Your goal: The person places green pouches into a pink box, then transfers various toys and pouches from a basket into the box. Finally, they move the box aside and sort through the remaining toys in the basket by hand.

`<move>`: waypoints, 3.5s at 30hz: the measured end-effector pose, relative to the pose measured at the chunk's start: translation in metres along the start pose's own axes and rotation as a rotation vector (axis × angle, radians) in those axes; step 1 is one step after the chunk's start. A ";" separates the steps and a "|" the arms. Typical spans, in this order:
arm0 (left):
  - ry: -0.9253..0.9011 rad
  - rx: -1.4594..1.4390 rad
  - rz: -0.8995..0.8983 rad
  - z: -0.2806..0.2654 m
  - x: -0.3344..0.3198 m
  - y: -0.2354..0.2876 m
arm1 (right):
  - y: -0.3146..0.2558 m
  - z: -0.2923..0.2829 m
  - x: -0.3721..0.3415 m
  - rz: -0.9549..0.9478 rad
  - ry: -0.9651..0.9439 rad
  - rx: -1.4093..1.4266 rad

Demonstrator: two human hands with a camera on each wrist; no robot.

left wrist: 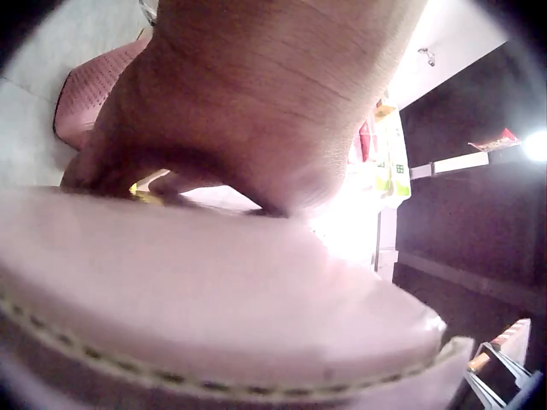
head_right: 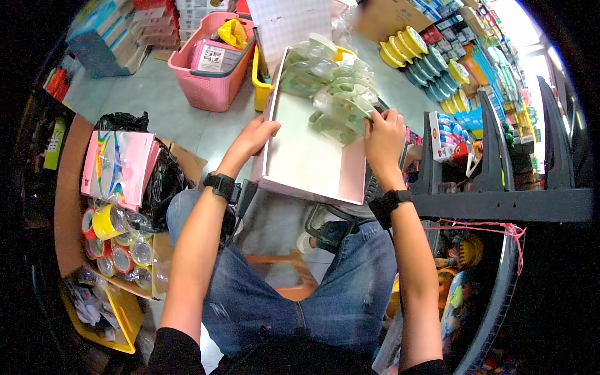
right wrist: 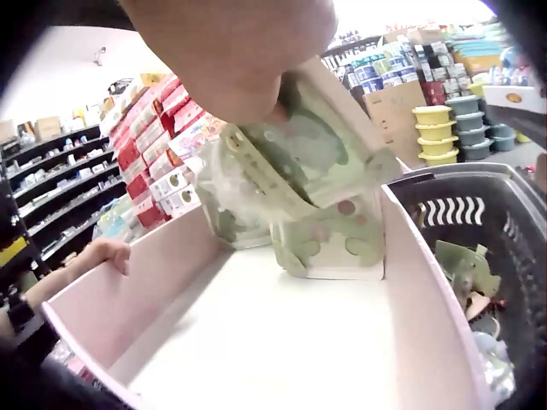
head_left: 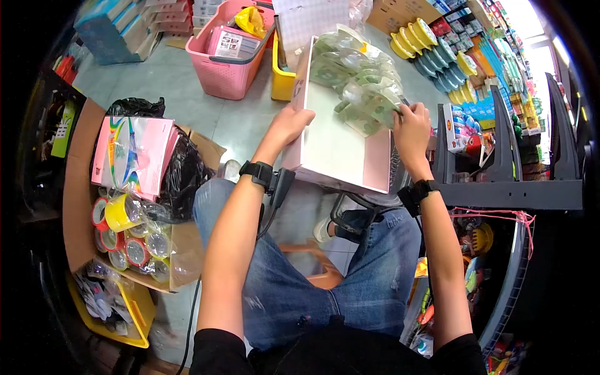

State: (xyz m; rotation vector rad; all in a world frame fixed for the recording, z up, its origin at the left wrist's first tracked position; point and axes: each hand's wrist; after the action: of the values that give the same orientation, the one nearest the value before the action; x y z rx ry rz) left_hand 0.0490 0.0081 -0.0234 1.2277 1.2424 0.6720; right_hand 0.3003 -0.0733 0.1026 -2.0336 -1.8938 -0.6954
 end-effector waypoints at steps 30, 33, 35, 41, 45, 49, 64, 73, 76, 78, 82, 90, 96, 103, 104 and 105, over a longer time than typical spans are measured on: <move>-0.019 -0.021 0.002 -0.001 0.000 0.012 | -0.068 0.116 0.037 0.895 -0.337 1.323; 0.021 0.020 0.023 -0.001 -0.004 0.014 | -0.074 0.137 0.044 0.524 -0.350 0.538; 0.014 0.027 0.027 -0.004 -0.005 0.016 | -0.077 0.135 0.049 0.474 -0.368 0.434; -0.006 0.021 0.010 -0.001 -0.002 0.014 | -0.076 0.109 0.052 0.239 -0.380 0.361; -0.024 0.081 -0.013 -0.004 0.000 0.013 | -0.066 0.105 0.045 0.109 -0.362 0.620; -0.036 0.018 -0.085 -0.004 0.001 0.015 | -0.058 0.090 0.024 -0.011 -0.357 0.761; -0.093 -0.175 -0.138 -0.007 -0.013 0.019 | 0.046 -0.030 0.003 0.361 0.045 1.134; -0.168 -0.272 -0.209 -0.020 0.012 -0.026 | 0.196 0.128 -0.157 1.659 0.036 1.399; -0.121 -0.229 -0.278 -0.014 -0.008 -0.006 | 0.191 0.154 -0.158 1.573 -0.225 1.399; -0.077 -0.167 -0.251 -0.016 -0.006 -0.009 | 0.189 0.163 -0.146 1.224 -0.310 1.099; 0.035 -0.028 -0.213 -0.006 -0.017 0.008 | 0.210 0.183 -0.141 1.214 -0.309 0.965; 0.266 -0.067 -0.283 0.018 -0.035 0.028 | 0.221 0.234 -0.147 0.923 -0.443 0.755; 0.085 0.088 -0.052 -0.010 -0.009 0.001 | 0.199 0.252 -0.156 0.658 -0.537 0.505; 0.301 0.096 -0.063 0.020 -0.034 0.018 | 0.224 0.283 -0.157 0.706 -0.660 0.531; 0.249 0.070 -0.143 0.012 -0.034 0.019 | 0.226 0.283 -0.157 0.740 -0.652 0.574; 0.198 0.044 -0.222 0.008 -0.034 0.021 | 0.228 0.283 -0.157 0.773 -0.643 0.619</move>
State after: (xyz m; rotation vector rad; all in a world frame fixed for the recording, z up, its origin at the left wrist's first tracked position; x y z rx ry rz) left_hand 0.0523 -0.0193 0.0058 1.0574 1.5395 0.6164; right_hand 0.5656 -0.0868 -0.1910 -2.3796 -1.1123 0.7081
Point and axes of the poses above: each hand's wrist, its own x-axis towards the middle knuckle, its own z-axis out of the palm, y = z × x, and after that the axes turned 5 degrees about y, right-handed
